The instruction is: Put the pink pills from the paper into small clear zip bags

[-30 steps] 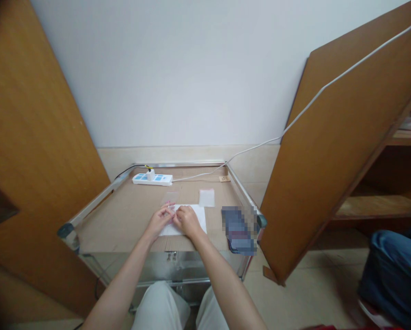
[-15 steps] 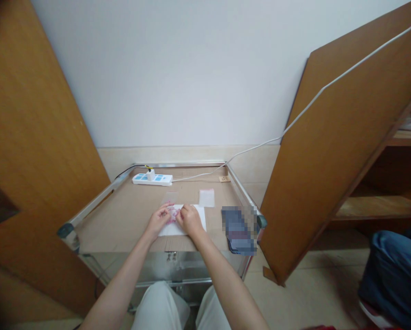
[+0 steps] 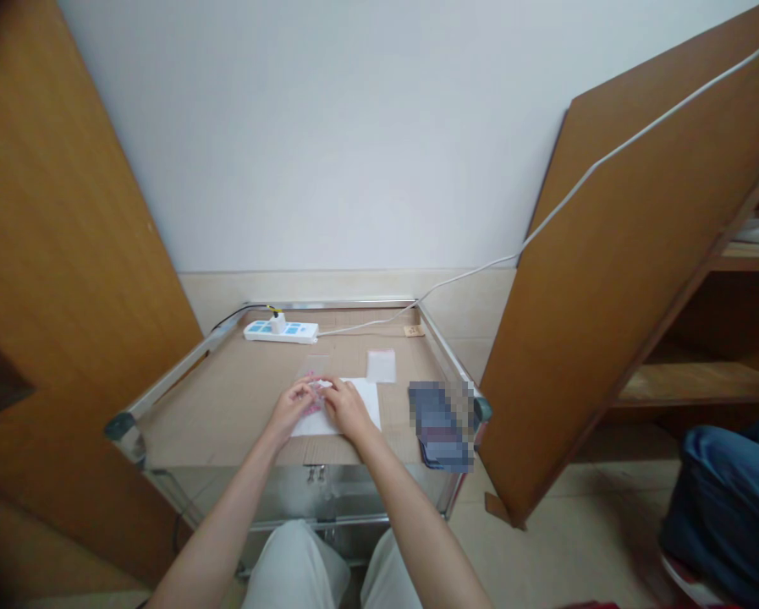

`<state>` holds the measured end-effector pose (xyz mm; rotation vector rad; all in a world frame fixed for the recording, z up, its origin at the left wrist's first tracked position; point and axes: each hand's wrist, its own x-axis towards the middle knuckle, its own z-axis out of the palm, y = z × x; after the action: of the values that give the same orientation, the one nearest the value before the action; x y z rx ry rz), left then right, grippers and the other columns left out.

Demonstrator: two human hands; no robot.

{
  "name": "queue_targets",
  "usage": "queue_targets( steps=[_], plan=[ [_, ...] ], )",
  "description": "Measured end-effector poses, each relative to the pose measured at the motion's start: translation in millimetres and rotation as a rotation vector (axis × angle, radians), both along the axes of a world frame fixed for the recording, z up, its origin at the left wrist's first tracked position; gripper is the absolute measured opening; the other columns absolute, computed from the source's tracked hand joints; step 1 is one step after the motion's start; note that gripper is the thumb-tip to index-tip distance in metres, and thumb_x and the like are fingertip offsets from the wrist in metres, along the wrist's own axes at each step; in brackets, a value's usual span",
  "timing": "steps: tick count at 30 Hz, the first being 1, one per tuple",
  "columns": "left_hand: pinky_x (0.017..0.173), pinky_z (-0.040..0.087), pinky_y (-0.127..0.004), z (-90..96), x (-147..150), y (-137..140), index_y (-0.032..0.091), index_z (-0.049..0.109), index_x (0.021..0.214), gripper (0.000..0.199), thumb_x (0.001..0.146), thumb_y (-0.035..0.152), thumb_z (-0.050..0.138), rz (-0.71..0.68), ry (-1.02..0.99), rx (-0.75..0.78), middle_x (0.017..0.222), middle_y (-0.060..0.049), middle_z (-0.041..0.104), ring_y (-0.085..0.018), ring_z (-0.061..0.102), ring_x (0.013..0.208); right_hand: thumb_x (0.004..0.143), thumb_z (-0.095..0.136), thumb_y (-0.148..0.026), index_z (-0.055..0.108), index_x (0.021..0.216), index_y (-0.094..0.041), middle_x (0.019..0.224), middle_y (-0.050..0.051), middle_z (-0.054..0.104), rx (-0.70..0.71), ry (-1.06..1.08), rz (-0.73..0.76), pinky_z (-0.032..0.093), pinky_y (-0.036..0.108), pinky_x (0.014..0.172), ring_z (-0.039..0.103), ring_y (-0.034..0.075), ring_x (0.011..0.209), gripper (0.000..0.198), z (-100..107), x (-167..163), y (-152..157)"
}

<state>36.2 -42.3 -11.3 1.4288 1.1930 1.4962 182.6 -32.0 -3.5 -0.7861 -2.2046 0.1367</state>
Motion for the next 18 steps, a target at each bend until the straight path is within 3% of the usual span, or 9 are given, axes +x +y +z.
queue_targets(
  steps=[4,9,15,18],
  plan=[
    [0.091,0.03,-0.033,1.8,0.6,-1.7,0.013,0.051,0.051,0.019,0.059,0.028,0.06,-0.008,-0.039,-0.019,0.104,-0.01,0.055,-0.02,0.041,0.108,0.072,0.046,-0.008,0.051,0.106,-0.022,0.114,0.006,0.048,-0.028,0.029,0.052,0.034,0.031,0.081,0.046,0.017,0.098,0.037,1.5,-0.5,0.4],
    [0.077,0.04,-0.026,5.4,1.8,-4.2,0.012,0.051,0.051,0.024,0.06,0.033,0.059,-0.005,-0.156,-0.079,0.109,-0.01,0.052,-0.02,0.043,0.105,0.075,0.046,-0.013,0.056,0.101,-0.022,0.102,0.005,0.058,-0.102,0.131,0.081,0.036,0.031,0.081,0.05,0.016,0.095,0.029,-4.0,-0.5,5.4],
    [0.056,0.042,-0.02,0.9,-1.8,-1.6,0.014,0.051,0.064,0.014,0.057,0.024,0.058,0.036,-0.378,-0.086,0.105,-0.006,0.055,-0.013,0.056,0.078,0.075,0.046,-0.014,0.061,0.091,-0.021,0.091,0.006,0.062,-0.227,0.377,0.046,0.041,0.029,0.077,0.055,0.015,0.086,0.023,-14.5,2.2,15.2],
    [0.05,0.041,-0.017,-2.6,-3.6,-0.3,0.015,0.049,0.07,0.019,0.052,0.015,0.057,0.045,-0.427,-0.071,0.102,-0.006,0.055,-0.012,0.055,0.076,0.074,0.047,-0.013,0.061,0.09,-0.021,0.087,0.005,0.063,-0.259,0.428,0.063,0.043,0.027,0.073,0.056,0.015,0.081,0.023,-13.8,2.8,15.3]
  ],
)
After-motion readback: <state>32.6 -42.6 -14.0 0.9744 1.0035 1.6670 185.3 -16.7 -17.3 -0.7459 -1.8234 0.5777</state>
